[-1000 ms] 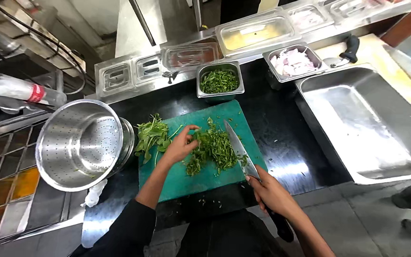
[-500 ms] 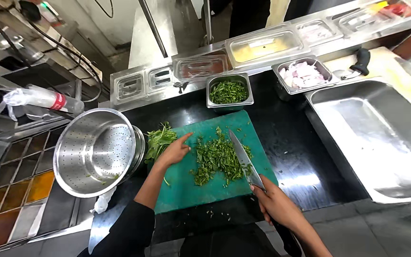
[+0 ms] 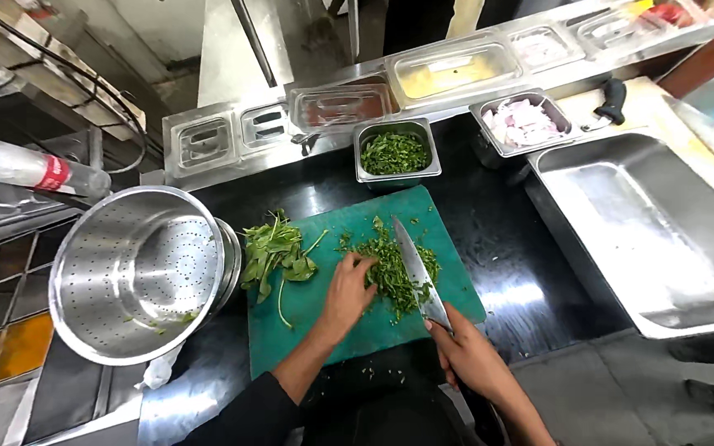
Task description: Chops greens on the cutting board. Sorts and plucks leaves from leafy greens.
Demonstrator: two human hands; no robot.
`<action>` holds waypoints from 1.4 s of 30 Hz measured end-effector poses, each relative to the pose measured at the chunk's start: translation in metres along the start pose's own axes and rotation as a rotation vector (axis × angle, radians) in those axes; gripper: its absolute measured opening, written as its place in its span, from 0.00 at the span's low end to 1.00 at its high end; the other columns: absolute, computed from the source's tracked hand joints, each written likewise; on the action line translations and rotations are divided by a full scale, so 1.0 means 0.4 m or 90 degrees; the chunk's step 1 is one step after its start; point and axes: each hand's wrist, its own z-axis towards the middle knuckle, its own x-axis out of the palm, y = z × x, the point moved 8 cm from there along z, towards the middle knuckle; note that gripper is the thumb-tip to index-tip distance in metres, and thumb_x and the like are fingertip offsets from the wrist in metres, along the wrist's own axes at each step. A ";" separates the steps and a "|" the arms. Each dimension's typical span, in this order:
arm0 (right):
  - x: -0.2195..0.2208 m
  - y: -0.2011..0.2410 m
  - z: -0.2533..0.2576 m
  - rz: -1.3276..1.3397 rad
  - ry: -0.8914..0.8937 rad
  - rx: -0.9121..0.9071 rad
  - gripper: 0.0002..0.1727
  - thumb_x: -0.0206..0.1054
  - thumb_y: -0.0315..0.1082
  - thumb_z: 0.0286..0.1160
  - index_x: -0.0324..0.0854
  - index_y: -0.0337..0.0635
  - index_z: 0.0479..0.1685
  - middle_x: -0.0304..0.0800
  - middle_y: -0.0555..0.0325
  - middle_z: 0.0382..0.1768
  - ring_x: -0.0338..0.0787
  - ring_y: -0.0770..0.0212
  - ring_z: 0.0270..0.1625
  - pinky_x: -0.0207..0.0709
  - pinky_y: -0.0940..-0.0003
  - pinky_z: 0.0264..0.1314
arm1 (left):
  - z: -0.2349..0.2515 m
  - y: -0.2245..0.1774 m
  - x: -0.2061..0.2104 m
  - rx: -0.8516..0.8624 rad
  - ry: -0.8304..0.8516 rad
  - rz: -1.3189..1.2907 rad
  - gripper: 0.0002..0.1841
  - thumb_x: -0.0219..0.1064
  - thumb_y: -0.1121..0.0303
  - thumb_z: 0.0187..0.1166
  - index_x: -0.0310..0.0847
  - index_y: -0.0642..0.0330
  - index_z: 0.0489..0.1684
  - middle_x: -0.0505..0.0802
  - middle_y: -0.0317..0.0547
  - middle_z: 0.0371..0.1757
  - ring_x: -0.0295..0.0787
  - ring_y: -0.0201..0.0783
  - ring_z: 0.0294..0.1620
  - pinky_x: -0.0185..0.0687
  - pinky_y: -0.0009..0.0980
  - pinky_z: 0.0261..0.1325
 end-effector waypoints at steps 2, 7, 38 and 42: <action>-0.003 -0.003 -0.007 0.003 -0.007 -0.001 0.17 0.53 0.45 0.94 0.68 0.48 0.70 0.77 0.60 0.18 0.82 0.63 0.13 0.82 0.66 0.17 | 0.007 -0.001 -0.014 0.037 -0.015 -0.026 0.17 0.72 0.72 0.77 0.89 0.55 0.64 0.86 0.55 0.69 0.88 0.52 0.63 0.84 0.47 0.65; 0.003 -0.012 -0.030 -0.023 -0.003 -0.013 0.19 0.54 0.45 0.93 0.67 0.48 0.73 0.79 0.60 0.20 0.83 0.63 0.14 0.83 0.65 0.18 | 0.086 0.058 -0.104 -0.012 0.007 -0.182 0.10 0.73 0.71 0.79 0.91 0.58 0.55 0.94 0.50 0.57 0.94 0.44 0.49 0.88 0.46 0.58; 0.045 -0.020 0.038 -0.439 0.116 -0.002 0.25 0.49 0.50 0.95 0.71 0.43 0.77 0.90 0.34 0.50 0.91 0.32 0.55 0.81 0.33 0.58 | 0.125 -0.033 -0.290 0.018 0.009 -0.223 0.08 0.76 0.72 0.75 0.91 0.60 0.48 0.94 0.47 0.48 0.91 0.39 0.46 0.86 0.43 0.55; 0.001 0.015 0.051 -0.423 0.060 0.035 0.23 0.48 0.49 0.95 0.72 0.44 0.74 0.90 0.37 0.47 0.92 0.36 0.53 0.82 0.37 0.56 | 0.050 -0.055 -0.267 0.167 -0.010 -0.268 0.06 0.76 0.74 0.72 0.93 0.58 0.42 0.94 0.41 0.49 0.90 0.34 0.50 0.87 0.37 0.57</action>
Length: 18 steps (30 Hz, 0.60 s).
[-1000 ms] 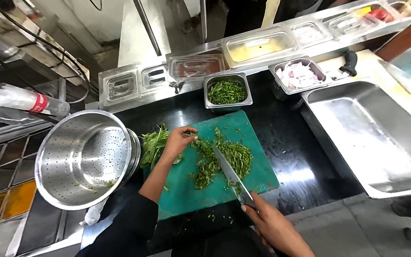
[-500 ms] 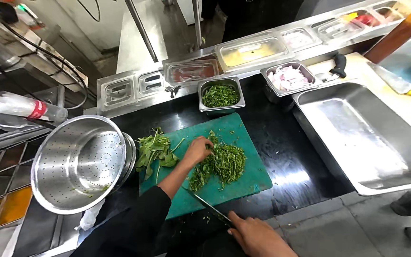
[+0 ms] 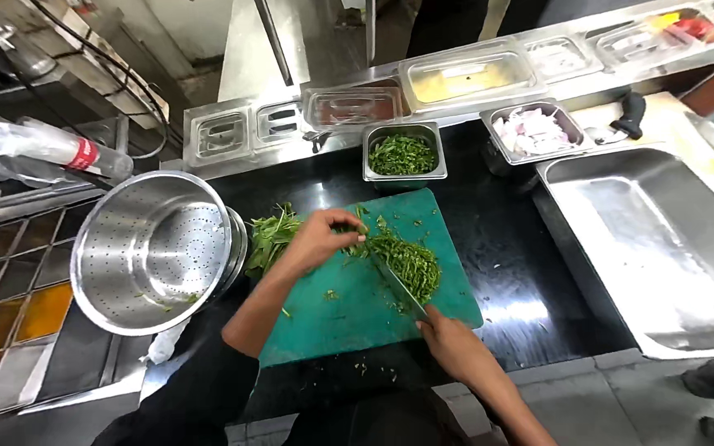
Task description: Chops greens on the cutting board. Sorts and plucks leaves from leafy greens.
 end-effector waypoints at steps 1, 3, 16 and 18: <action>-0.007 0.001 -0.001 0.011 -0.001 0.002 0.23 0.48 0.50 0.95 0.71 0.45 0.75 0.90 0.39 0.46 0.92 0.38 0.50 0.83 0.39 0.54 | -0.024 0.009 0.036 0.031 0.018 0.022 0.05 0.76 0.73 0.72 0.94 0.58 0.42 0.93 0.42 0.51 0.89 0.35 0.54 0.86 0.38 0.60; -0.012 0.001 -0.005 0.038 -0.002 -0.006 0.23 0.49 0.50 0.95 0.71 0.45 0.75 0.89 0.41 0.41 0.93 0.42 0.41 0.85 0.42 0.47 | -0.074 0.070 0.126 0.018 0.086 0.118 0.05 0.74 0.73 0.75 0.94 0.57 0.43 0.92 0.46 0.57 0.88 0.39 0.61 0.86 0.41 0.63; -0.064 -0.003 -0.041 0.110 -0.027 -0.017 0.22 0.51 0.52 0.94 0.72 0.48 0.71 0.85 0.50 0.31 0.89 0.53 0.26 0.85 0.54 0.34 | -0.156 0.245 0.109 -0.385 0.028 0.105 0.30 0.66 0.56 0.85 0.70 0.61 0.82 0.83 0.62 0.72 0.87 0.56 0.64 0.83 0.54 0.67; -0.071 0.007 -0.034 0.122 -0.030 -0.022 0.21 0.51 0.52 0.94 0.72 0.48 0.71 0.85 0.51 0.30 0.88 0.54 0.25 0.85 0.54 0.33 | -0.152 0.223 0.154 -0.378 -0.015 0.101 0.35 0.71 0.49 0.80 0.70 0.61 0.82 0.80 0.62 0.75 0.85 0.57 0.68 0.81 0.55 0.70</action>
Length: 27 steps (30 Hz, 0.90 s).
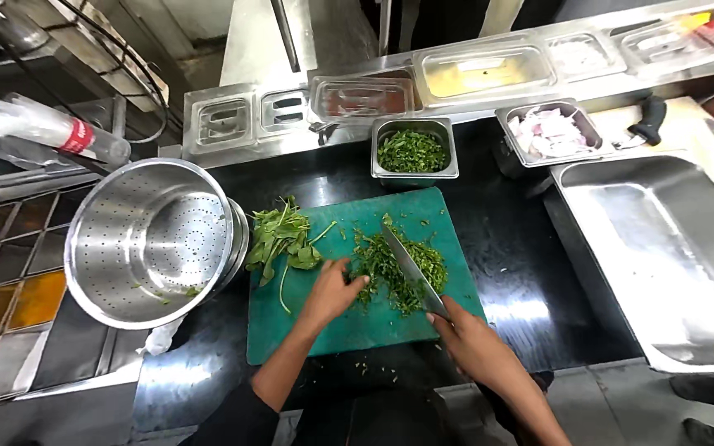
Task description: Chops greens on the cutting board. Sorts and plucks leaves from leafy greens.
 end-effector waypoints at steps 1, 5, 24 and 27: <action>-0.002 0.005 0.004 0.007 -0.002 -0.003 0.22 0.51 0.52 0.94 0.72 0.48 0.71 0.84 0.51 0.30 0.88 0.55 0.24 0.85 0.55 0.32 | -0.008 -0.022 0.018 0.014 -0.030 0.001 0.38 0.72 0.47 0.78 0.69 0.59 0.84 0.78 0.61 0.78 0.82 0.58 0.71 0.79 0.56 0.72; -0.005 0.022 0.010 0.026 -0.008 -0.005 0.21 0.51 0.52 0.94 0.71 0.49 0.71 0.83 0.53 0.27 0.87 0.57 0.22 0.85 0.58 0.29 | -0.014 -0.087 0.090 0.157 -0.145 0.104 0.29 0.71 0.57 0.81 0.76 0.53 0.81 0.81 0.59 0.75 0.79 0.59 0.73 0.80 0.54 0.70; 0.135 -0.009 -0.019 -0.108 0.060 0.023 0.23 0.48 0.51 0.95 0.69 0.46 0.76 0.90 0.40 0.44 0.92 0.38 0.50 0.82 0.40 0.55 | -0.072 0.094 0.036 0.403 -0.250 -0.145 0.17 0.74 0.71 0.75 0.87 0.63 0.62 0.89 0.51 0.64 0.91 0.38 0.59 0.90 0.36 0.63; 0.153 0.007 -0.014 -0.145 0.059 0.055 0.25 0.46 0.50 0.96 0.66 0.46 0.80 0.91 0.38 0.49 0.92 0.36 0.56 0.82 0.39 0.59 | -0.059 0.075 0.023 0.370 -0.220 -0.198 0.18 0.78 0.75 0.71 0.82 0.65 0.59 0.89 0.51 0.60 0.94 0.38 0.53 0.95 0.35 0.56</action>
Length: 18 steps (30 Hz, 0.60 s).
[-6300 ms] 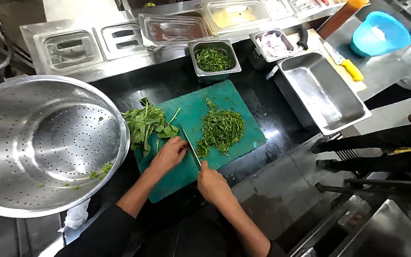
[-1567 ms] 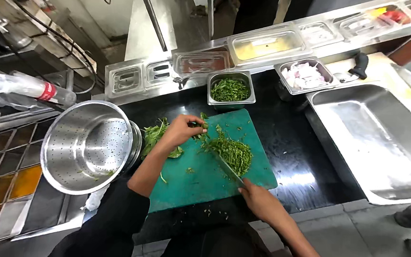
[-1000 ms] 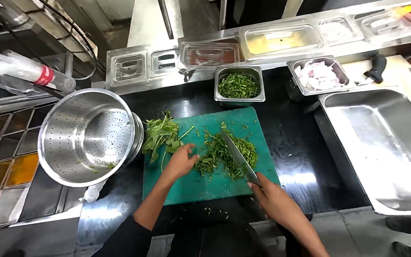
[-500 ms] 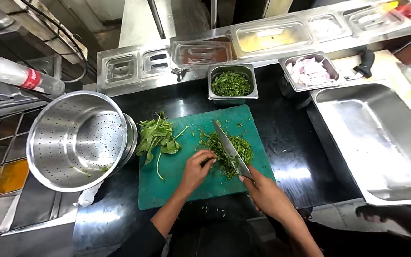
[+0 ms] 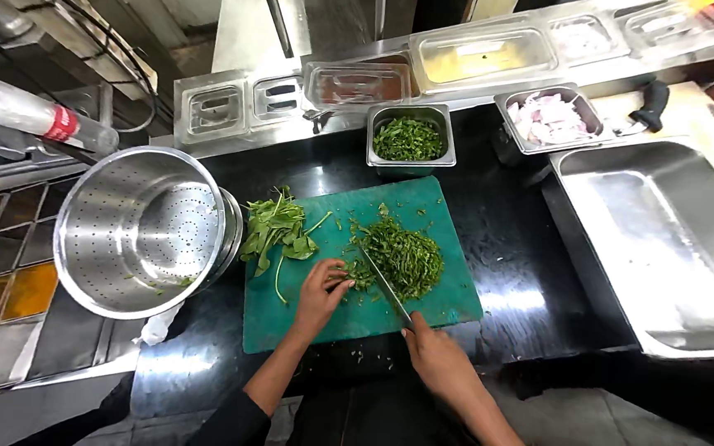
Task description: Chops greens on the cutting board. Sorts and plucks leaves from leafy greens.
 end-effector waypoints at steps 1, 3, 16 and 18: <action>0.000 0.008 -0.001 -0.005 0.007 0.006 0.25 0.46 0.50 0.96 0.66 0.46 0.81 0.91 0.38 0.50 0.92 0.36 0.57 0.82 0.39 0.59 | 0.008 -0.008 -0.002 0.006 0.003 0.015 0.14 0.78 0.74 0.70 0.85 0.65 0.52 0.90 0.49 0.57 0.94 0.37 0.53 0.94 0.35 0.57; -0.004 0.016 -0.006 -0.014 0.016 0.008 0.25 0.45 0.50 0.96 0.66 0.46 0.81 0.91 0.38 0.51 0.92 0.37 0.58 0.82 0.40 0.60 | 0.011 -0.016 -0.012 -0.006 0.001 0.092 0.12 0.78 0.66 0.72 0.90 0.60 0.48 0.92 0.46 0.58 0.90 0.39 0.58 0.89 0.39 0.61; 0.008 0.012 0.002 -0.009 0.027 0.024 0.25 0.44 0.50 0.96 0.64 0.46 0.82 0.90 0.38 0.53 0.92 0.37 0.60 0.82 0.40 0.61 | -0.028 -0.012 0.019 -0.140 -0.067 0.006 0.21 0.77 0.67 0.74 0.83 0.62 0.64 0.85 0.53 0.66 0.91 0.42 0.58 0.92 0.40 0.60; 0.003 0.020 -0.003 -0.026 0.023 0.029 0.25 0.44 0.49 0.96 0.64 0.45 0.82 0.91 0.37 0.53 0.92 0.37 0.60 0.83 0.39 0.61 | -0.001 -0.029 0.037 -0.036 -0.039 0.084 0.14 0.76 0.67 0.75 0.88 0.63 0.55 0.89 0.52 0.62 0.91 0.41 0.57 0.92 0.39 0.60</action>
